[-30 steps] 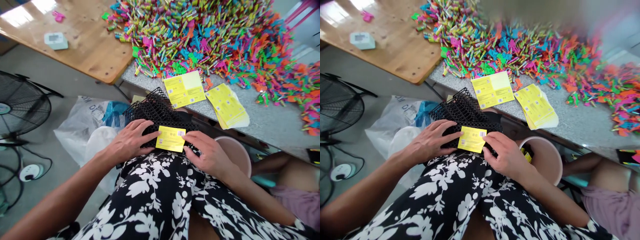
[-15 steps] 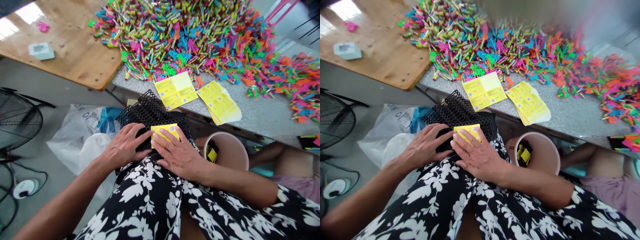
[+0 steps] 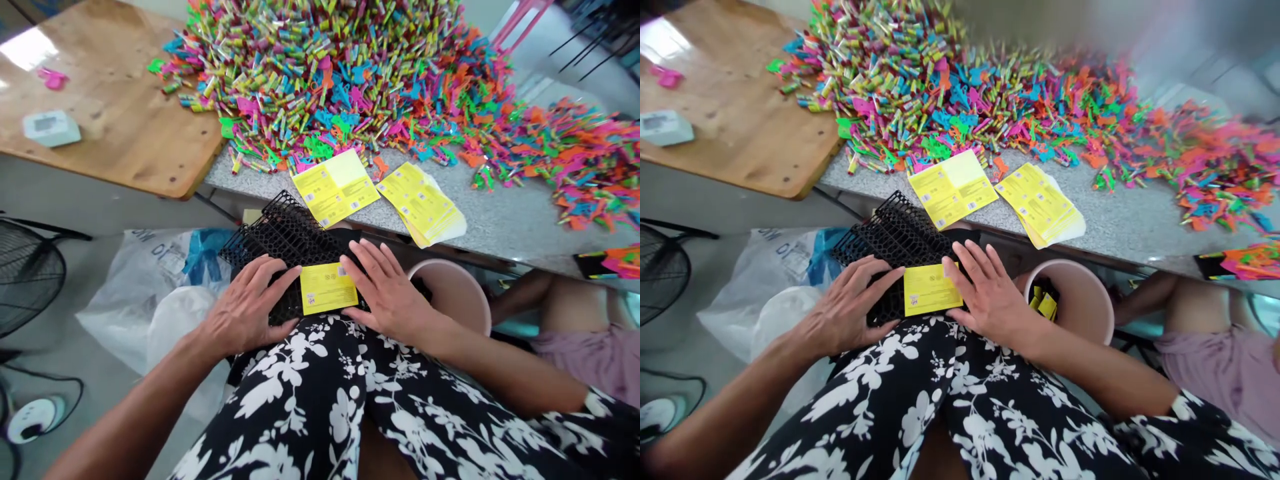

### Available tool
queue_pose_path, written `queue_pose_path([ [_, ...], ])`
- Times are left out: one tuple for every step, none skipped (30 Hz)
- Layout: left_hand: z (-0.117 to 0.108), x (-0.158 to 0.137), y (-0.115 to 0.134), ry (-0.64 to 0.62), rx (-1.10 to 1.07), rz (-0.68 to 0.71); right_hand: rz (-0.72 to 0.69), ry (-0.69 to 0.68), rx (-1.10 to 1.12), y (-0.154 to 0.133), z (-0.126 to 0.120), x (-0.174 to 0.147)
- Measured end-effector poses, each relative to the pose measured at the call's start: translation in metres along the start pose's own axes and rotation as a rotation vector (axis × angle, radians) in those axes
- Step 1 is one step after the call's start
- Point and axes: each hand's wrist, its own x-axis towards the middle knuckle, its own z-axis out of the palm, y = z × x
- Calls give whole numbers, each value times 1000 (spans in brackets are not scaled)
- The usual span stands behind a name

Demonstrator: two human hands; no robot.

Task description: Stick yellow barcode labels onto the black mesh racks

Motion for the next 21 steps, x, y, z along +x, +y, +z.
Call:
queue_pose_path([
  [-3, 1, 0, 7, 0, 23, -6, -12, 11, 1, 2, 5],
  [-6, 3, -1, 15, 1, 46, -10, -26, 20, 3, 3, 10],
  [-9, 4, -2, 23, 3, 65, -12, -39, 28, 5, 4, 14],
  [-13, 6, -3, 27, 6, 79, -13, -46, 38, 7, 4, 18],
  [-17, 8, -4, 26, 7, 85, -14, -42, 50, 8, 3, 20],
  [-21, 9, -4, 18, 2, 85, -14, -31, 65, 10, 0, 22],
  [-26, 12, -5, 6, -9, 81, -8, -19, 83, 12, -5, 23],
  [-30, 14, -5, -10, -24, 75, -2, -9, 103, 14, -10, 24],
  [-35, 17, -4, -27, -37, 69, 1, -3, 121, 16, -15, 24],
  [-39, 21, -2, -36, -44, 61, 2, -2, 134, 17, -20, 25],
  [-42, 26, 1, -38, -41, 53, 3, -2, 138, 19, -25, 26],
  [-45, 32, 5, -38, -28, 39, 5, 1, 134, 20, -29, 27],
  [-47, 38, 10, -30, -7, 22, 8, 12, 123, 20, -31, 28],
  [-49, 46, 15, -21, 20, 3, 11, 28, 111, 20, -34, 30],
  [-50, 53, 21, -13, 49, -17, 16, 46, 101, 20, -35, 32],
  [-50, 60, 27, -13, 76, -34, 20, 63, 93, 19, -36, 35],
  [-49, 67, 32, -19, 98, -47, 27, 77, 87, 17, -36, 37],
  [-49, 74, 36, -29, 114, -56, 34, 85, 82, 16, -37, 39],
  [-48, 79, 39, -44, 122, -62, 43, 89, 79, 14, -37, 42],
  [-47, 84, 41, -65, 125, -66, 54, 89, 78, 13, -37, 43],
  [-47, 87, 41, -82, 124, -67, 66, 87, 82, 13, -37, 44],
])
